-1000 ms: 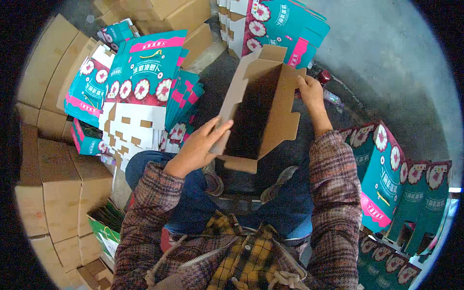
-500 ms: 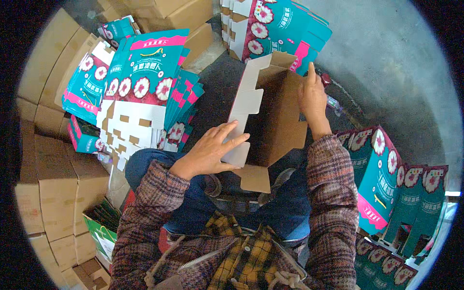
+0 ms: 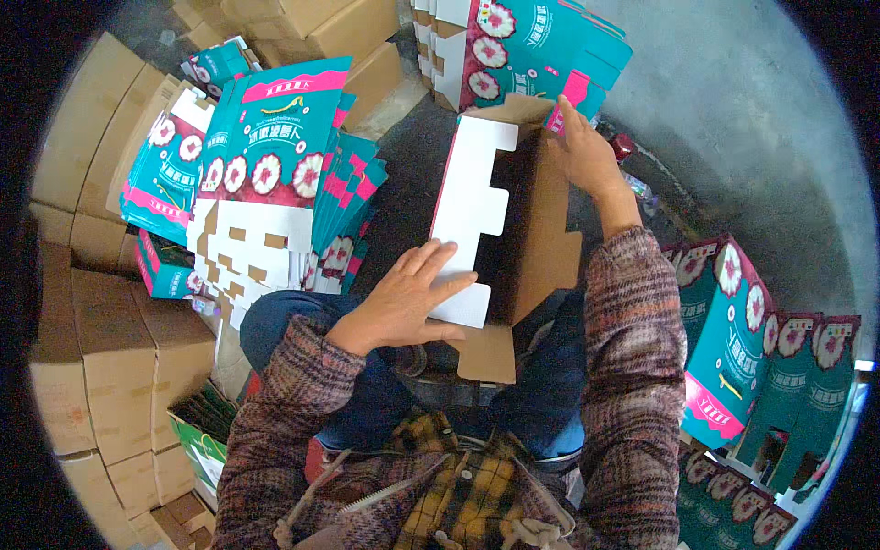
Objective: Manually folding and assembling decorative cardboard gift boxes.
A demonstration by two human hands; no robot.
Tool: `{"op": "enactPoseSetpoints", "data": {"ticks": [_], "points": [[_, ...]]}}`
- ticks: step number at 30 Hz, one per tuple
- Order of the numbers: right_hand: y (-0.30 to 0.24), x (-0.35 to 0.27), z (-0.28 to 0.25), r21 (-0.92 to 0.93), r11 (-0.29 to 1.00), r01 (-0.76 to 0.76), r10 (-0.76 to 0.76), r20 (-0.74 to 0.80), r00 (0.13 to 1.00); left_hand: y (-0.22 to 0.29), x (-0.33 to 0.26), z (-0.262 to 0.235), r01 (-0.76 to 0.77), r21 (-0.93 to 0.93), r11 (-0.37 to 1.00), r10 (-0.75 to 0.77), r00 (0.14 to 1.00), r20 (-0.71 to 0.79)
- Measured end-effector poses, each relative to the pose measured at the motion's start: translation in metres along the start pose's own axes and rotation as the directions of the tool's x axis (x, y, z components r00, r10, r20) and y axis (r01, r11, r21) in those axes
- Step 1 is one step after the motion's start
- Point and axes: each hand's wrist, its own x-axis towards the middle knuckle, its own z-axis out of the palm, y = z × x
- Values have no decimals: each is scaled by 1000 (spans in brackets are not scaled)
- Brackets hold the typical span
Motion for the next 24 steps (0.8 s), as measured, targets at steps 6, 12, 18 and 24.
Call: {"op": "enactPoseSetpoints", "data": {"ticks": [6,12,18,24], "points": [[23,-3,-10,73,992,-100,88,159,983,7,-13,-4,-29,-162,986,43,996,83],[21,-10,-8,58,998,-5,0,91,996,36,-16,33,262,-158,952,-288,942,-173],[23,-19,-20,64,990,-122,110,163,980,71,15,72,287,179,941,-214,915,-343],[29,-21,-16,5,999,-53,53,83,995,109,39,77,264,-117,957,-288,908,-305]]}}
